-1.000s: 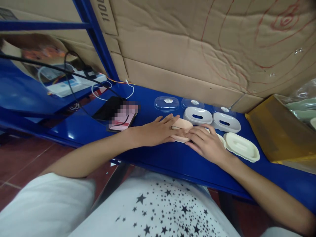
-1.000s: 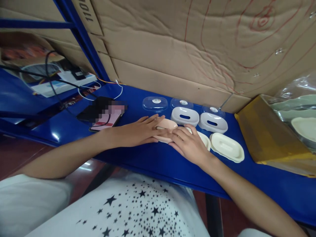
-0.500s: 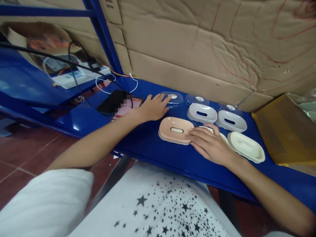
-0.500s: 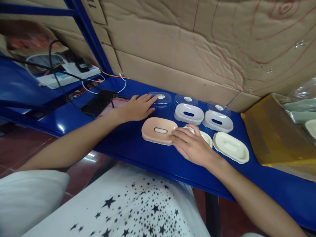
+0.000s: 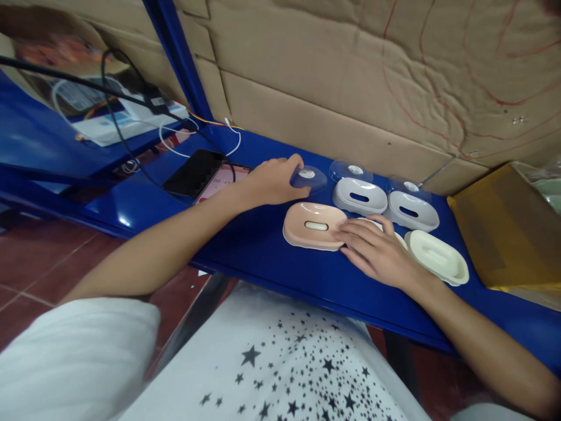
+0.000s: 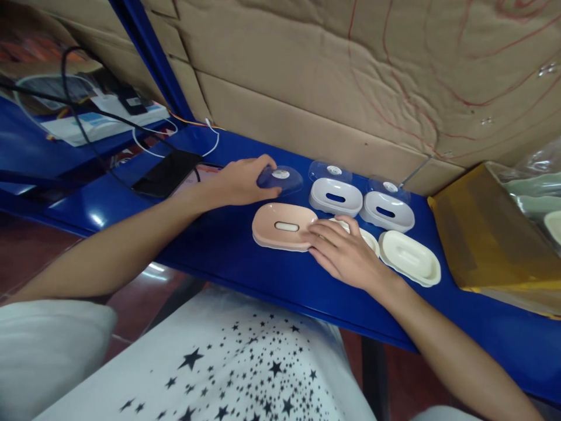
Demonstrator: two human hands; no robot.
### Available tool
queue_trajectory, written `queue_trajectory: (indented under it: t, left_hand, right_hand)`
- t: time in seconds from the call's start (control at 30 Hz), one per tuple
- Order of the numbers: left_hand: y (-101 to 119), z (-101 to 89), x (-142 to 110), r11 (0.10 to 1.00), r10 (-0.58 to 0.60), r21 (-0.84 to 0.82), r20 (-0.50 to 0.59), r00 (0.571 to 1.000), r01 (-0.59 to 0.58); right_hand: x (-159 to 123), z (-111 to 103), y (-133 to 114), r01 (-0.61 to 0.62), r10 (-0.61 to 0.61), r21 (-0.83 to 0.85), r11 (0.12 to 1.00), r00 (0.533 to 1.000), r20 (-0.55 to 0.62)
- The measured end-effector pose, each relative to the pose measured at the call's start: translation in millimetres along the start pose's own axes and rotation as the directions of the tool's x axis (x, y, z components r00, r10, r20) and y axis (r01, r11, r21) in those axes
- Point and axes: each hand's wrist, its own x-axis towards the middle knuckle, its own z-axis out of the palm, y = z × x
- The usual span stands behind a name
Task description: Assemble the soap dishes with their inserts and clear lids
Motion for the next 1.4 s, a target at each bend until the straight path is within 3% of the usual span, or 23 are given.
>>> queue_trajectory:
  t: [0.07, 0.13, 0.2, 0.3, 0.43, 0.6, 0.9, 1.0, 1.17, 1.4]
  left_hand:
    - [5, -10.0, -5, 0.993, 0.029, -0.116, -0.064, 0.998, -0.037]
    - [10, -17.4, -13, 0.955, 0.194, -0.222, -0.025, 0.981, -0.194]
    - [12, -19.7, -22, 0.878, 0.418, -0.302, 0.104, 0.902, -0.372]
    - [14, -14.8, -29, 0.796, 0.586, -0.328, 0.212, 0.782, -0.508]
    - [14, -8.0, -30, 0.752, 0.653, -0.311, 0.223, 0.724, -0.582]
    - [14, -14.8, -30, 0.800, 0.600, -0.225, 0.258, 0.757, -0.557]
    - [3, -21.2, -28, 0.833, 0.534, -0.337, 0.284, 0.796, -0.439]
    - [4, -20.4, -29, 0.816, 0.557, -0.358, 0.280, 0.782, -0.453]
    - [11, -14.7, -30, 0.734, 0.660, -0.395, 0.225, 0.716, -0.553]
    - [11, -7.2, -31, 0.759, 0.642, -0.334, 0.245, 0.727, -0.558]
  right_hand:
    - [-1, -1, 5, -0.059, 0.060, 0.006, 0.998, 0.996, -0.068]
    - [-3, -4, 11, -0.116, 0.116, 0.009, 0.993, 0.978, -0.174]
    - [-5, -8, 15, -0.130, 0.126, -0.005, 0.992, 0.969, -0.213]
    - [-6, -10, 16, -0.104, 0.099, -0.038, 0.994, 0.988, -0.115]
    - [-3, -6, 12, -0.075, 0.075, -0.031, 0.997, 0.997, 0.000]
    - [-2, -2, 9, -0.072, 0.071, -0.052, 0.996, 0.997, -0.015]
    - [-1, -3, 6, -0.144, 0.139, -0.048, 0.988, 0.987, -0.086]
    - [-1, -4, 5, -0.137, 0.135, -0.023, 0.990, 0.987, -0.082]
    - [-3, -2, 8, -0.168, 0.168, 0.012, 0.986, 0.985, -0.031]
    - [-3, -1, 8, -0.153, 0.153, -0.016, 0.988, 0.988, -0.006]
